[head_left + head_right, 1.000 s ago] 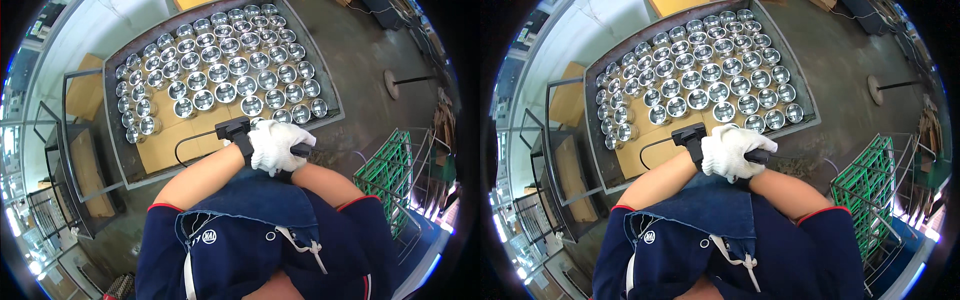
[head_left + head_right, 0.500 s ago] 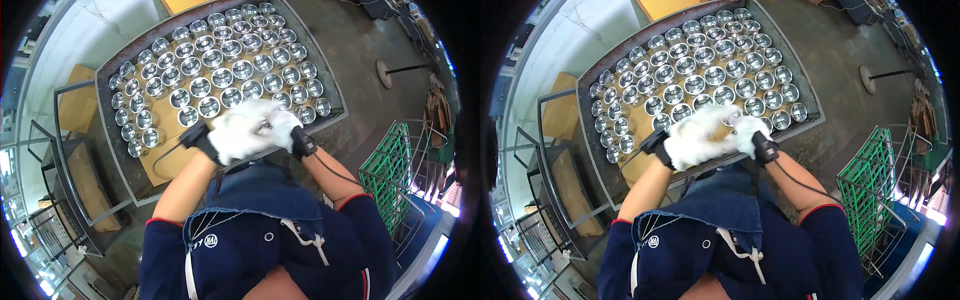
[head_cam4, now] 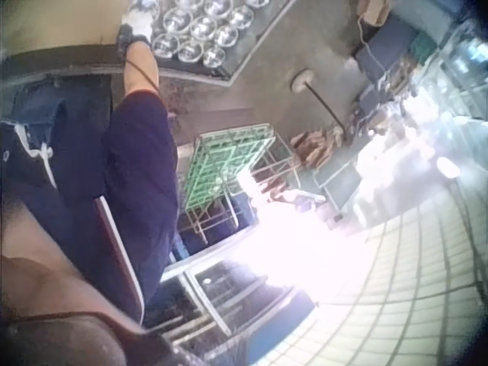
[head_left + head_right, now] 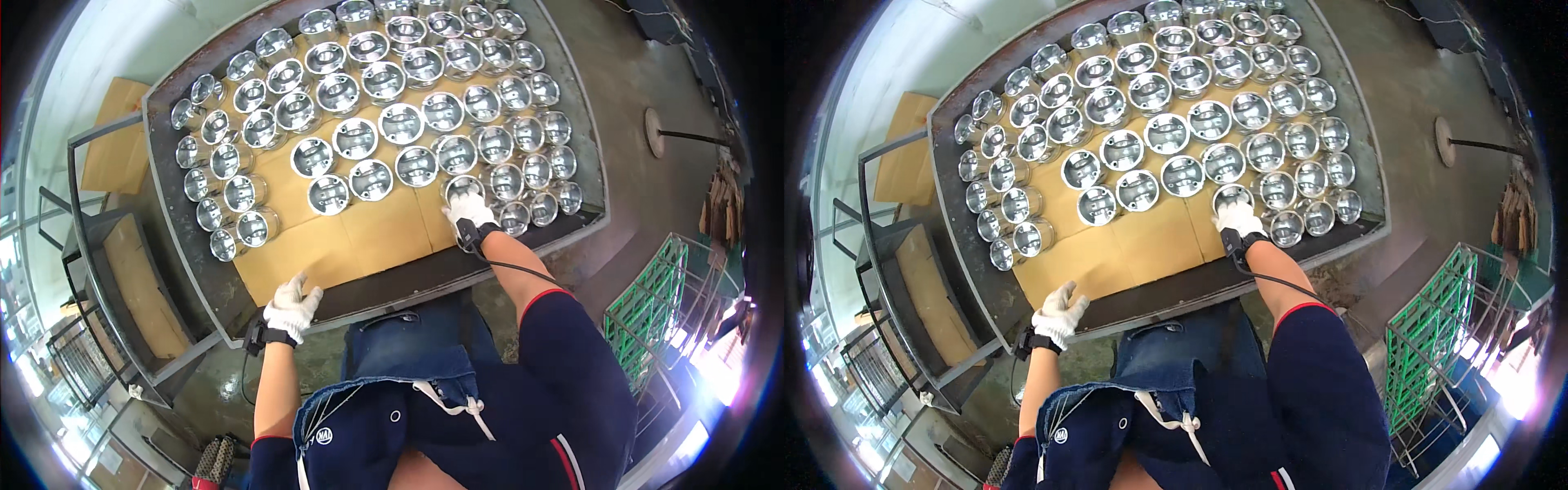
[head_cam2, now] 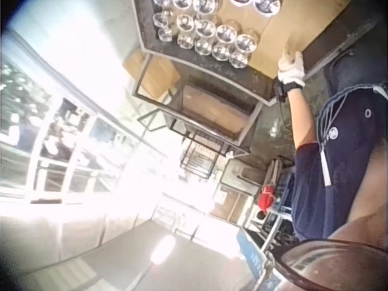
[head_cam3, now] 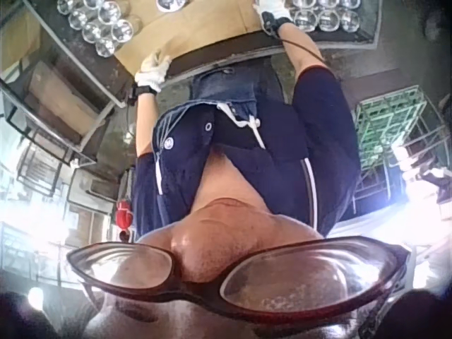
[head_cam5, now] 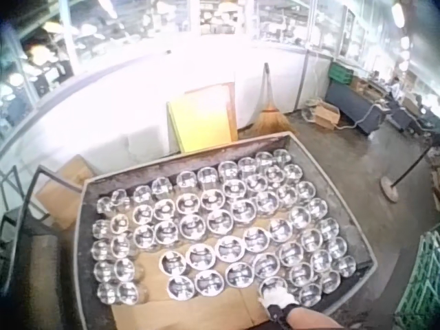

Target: Arranging metal pistons in a crate and cleaning them with an air gun.

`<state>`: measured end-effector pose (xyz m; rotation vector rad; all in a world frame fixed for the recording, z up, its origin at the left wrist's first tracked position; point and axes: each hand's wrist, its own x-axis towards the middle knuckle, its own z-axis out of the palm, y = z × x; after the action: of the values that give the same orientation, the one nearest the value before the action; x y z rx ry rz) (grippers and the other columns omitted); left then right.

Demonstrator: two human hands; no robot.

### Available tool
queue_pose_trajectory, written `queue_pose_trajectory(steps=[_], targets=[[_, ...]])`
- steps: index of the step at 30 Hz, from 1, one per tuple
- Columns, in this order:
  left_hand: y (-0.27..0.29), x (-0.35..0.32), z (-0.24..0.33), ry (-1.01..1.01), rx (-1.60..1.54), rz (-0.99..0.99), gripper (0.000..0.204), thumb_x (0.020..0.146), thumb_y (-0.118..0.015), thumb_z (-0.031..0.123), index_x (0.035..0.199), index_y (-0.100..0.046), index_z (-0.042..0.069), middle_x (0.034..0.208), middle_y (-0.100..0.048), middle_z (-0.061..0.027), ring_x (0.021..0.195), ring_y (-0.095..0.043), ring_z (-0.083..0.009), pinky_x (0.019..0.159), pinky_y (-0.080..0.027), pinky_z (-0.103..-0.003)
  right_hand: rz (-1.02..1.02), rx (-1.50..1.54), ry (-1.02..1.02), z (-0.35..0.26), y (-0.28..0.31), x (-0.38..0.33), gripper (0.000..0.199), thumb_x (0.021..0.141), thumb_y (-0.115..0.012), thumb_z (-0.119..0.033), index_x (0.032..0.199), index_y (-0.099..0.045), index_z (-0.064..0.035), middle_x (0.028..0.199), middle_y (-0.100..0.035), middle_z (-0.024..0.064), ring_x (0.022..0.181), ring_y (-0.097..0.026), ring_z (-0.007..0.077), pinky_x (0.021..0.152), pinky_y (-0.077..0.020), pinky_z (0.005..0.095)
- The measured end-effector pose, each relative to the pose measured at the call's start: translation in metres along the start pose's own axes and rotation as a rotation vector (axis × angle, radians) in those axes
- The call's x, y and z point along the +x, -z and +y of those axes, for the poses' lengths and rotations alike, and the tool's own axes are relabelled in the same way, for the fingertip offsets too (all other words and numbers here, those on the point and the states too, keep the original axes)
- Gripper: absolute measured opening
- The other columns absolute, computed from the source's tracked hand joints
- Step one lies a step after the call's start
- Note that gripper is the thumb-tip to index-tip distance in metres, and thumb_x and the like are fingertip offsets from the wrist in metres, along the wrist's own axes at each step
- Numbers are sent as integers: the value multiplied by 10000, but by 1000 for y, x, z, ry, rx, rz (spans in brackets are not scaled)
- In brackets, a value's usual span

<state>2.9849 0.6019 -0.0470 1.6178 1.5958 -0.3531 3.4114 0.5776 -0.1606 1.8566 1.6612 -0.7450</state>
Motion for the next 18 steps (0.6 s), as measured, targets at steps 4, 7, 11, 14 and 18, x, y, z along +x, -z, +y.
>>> queue_pose_trajectory(steps=[4, 7, 11, 14, 18], targets=[[30, 37, 24, -9, 221, -37, 629, 865, -652, 448, 1383, -535, 110, 1292, -629, -197, 1305, -519, -327, 1083, -395, -506, -136, -40, -9, -7, -4, 3, 312, 983, -441, -191, 1203, -655, -129, 1185, -685, 143, 1088, -681, 347, 984, -474, 464], [43, 83, 43, -255, 389, 102, 686, 839, -686, 420, 1429, -485, 133, 1297, -589, -191, 1264, -488, -425, 1064, -407, -521, -180, -84, 6, -16, 33, -21, 259, 927, -551, -222, 1090, -695, -81, 1075, -704, 174, 1002, -695, 349, 877, -526, 443], [36, 152, 90, -643, 556, 338, 685, 780, -708, 321, 1417, -490, 192, 1292, -521, -262, 1232, -459, -486, 1074, -364, -557, 72, 274, 36, 8, 12, -60, 356, 740, -739, -310, 999, -743, -66, 854, -723, 138, 848, -707, 267, 766, -554, 421], [9, 215, 64, -824, 648, 335, 467, 771, -683, 257, 1224, -606, 170, 1283, -527, -230, 1209, -471, -470, 1029, -365, -555, 86, 684, -211, -44, 136, -128, 412, 783, -678, -322, 1128, -732, -103, 986, -728, 190, 925, -712, 335, 803, -571, 413], [0, 270, 103, -196, 53, 128, 213, 866, -573, 203, 1047, -628, 105, 1090, -657, -204, 1072, -627, -338, 894, -484, -461, 435, 817, -603, -53, 116, -210, 328, 690, -712, -227, 996, -758, -117, 893, -708, 195, 844, -706, 357, 778, -569, 404]])
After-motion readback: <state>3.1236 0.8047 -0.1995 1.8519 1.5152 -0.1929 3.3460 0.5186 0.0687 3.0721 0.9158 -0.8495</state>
